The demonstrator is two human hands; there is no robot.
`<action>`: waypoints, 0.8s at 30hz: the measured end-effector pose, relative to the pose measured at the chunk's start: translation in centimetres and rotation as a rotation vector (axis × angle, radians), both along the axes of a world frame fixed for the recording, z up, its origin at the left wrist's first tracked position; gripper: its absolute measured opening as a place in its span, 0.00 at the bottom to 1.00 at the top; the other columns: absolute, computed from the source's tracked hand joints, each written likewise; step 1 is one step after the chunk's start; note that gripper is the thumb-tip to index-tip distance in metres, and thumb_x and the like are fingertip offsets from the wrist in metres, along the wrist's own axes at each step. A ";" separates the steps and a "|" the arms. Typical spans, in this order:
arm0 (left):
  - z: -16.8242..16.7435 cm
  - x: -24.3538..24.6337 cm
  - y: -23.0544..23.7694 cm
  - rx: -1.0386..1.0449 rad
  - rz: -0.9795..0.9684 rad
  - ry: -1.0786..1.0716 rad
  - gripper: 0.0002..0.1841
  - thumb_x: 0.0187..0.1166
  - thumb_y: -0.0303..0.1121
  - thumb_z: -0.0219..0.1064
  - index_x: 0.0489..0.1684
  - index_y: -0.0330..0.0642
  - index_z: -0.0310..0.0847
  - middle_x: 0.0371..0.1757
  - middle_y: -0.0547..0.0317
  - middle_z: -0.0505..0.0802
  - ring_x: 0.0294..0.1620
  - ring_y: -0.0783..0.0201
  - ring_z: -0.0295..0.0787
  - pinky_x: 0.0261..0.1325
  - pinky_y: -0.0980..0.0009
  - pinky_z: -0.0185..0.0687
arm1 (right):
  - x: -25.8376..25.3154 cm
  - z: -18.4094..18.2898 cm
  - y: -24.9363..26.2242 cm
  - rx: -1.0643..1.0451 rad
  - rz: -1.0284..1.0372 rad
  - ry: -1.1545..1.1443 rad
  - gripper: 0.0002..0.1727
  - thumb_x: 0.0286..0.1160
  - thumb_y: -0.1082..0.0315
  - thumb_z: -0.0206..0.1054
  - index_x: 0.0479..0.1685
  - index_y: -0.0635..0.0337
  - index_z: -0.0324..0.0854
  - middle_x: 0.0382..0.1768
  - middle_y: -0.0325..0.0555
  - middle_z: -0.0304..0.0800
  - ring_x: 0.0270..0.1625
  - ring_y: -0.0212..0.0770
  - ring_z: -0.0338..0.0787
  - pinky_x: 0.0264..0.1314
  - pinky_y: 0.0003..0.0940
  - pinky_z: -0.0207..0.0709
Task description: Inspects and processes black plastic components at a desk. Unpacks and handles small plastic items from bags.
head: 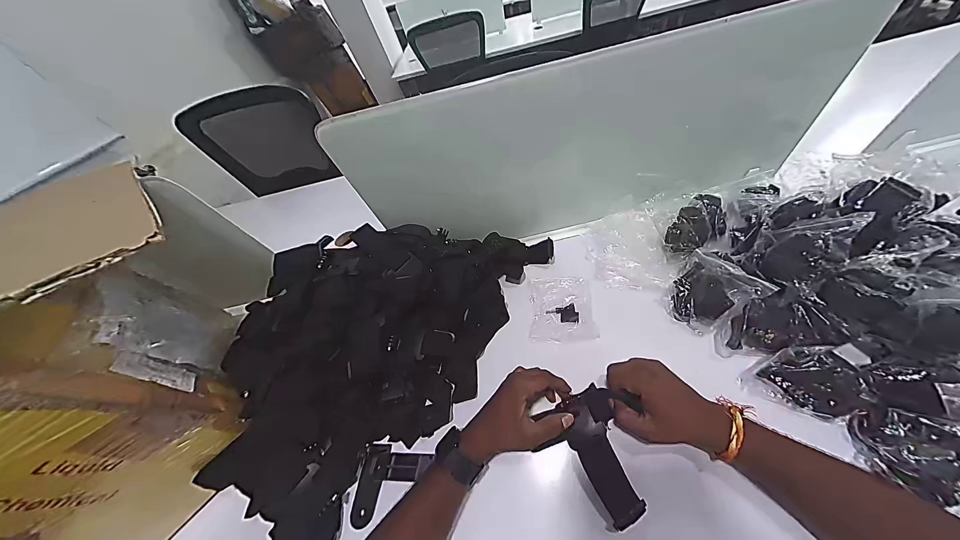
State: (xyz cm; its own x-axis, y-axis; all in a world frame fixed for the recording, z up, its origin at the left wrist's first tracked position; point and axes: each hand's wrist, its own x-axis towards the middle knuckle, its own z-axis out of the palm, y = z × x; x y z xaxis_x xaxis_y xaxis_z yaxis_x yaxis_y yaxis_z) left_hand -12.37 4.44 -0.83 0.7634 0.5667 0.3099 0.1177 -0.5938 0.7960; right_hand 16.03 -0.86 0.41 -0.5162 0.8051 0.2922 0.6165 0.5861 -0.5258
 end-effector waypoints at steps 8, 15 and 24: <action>-0.5 0.9 -0.6 0.117 0.123 0.035 0.12 0.81 0.39 0.69 0.50 0.42 0.91 0.49 0.58 0.96 0.54 0.65 0.90 0.65 0.59 0.80 | 0.9 -0.2 1.7 -0.152 -0.029 0.331 0.26 0.90 0.45 0.50 0.54 0.59 0.81 0.39 0.41 0.82 0.38 0.30 0.82 0.41 0.28 0.79; -0.5 1.2 -1.0 0.143 0.164 0.028 0.11 0.80 0.38 0.69 0.50 0.42 0.90 0.44 0.57 0.95 0.49 0.64 0.89 0.61 0.62 0.81 | 0.6 -0.9 1.5 -0.047 0.066 0.106 0.23 0.90 0.51 0.51 0.43 0.54 0.88 0.36 0.42 0.88 0.44 0.38 0.87 0.51 0.39 0.79; -0.4 2.1 -0.8 0.141 0.172 0.132 0.13 0.84 0.45 0.66 0.49 0.49 0.92 0.45 0.62 0.95 0.51 0.65 0.88 0.60 0.60 0.79 | 0.0 -1.4 1.7 -0.047 0.054 0.115 0.19 0.87 0.50 0.59 0.42 0.52 0.88 0.34 0.38 0.88 0.41 0.35 0.86 0.50 0.37 0.79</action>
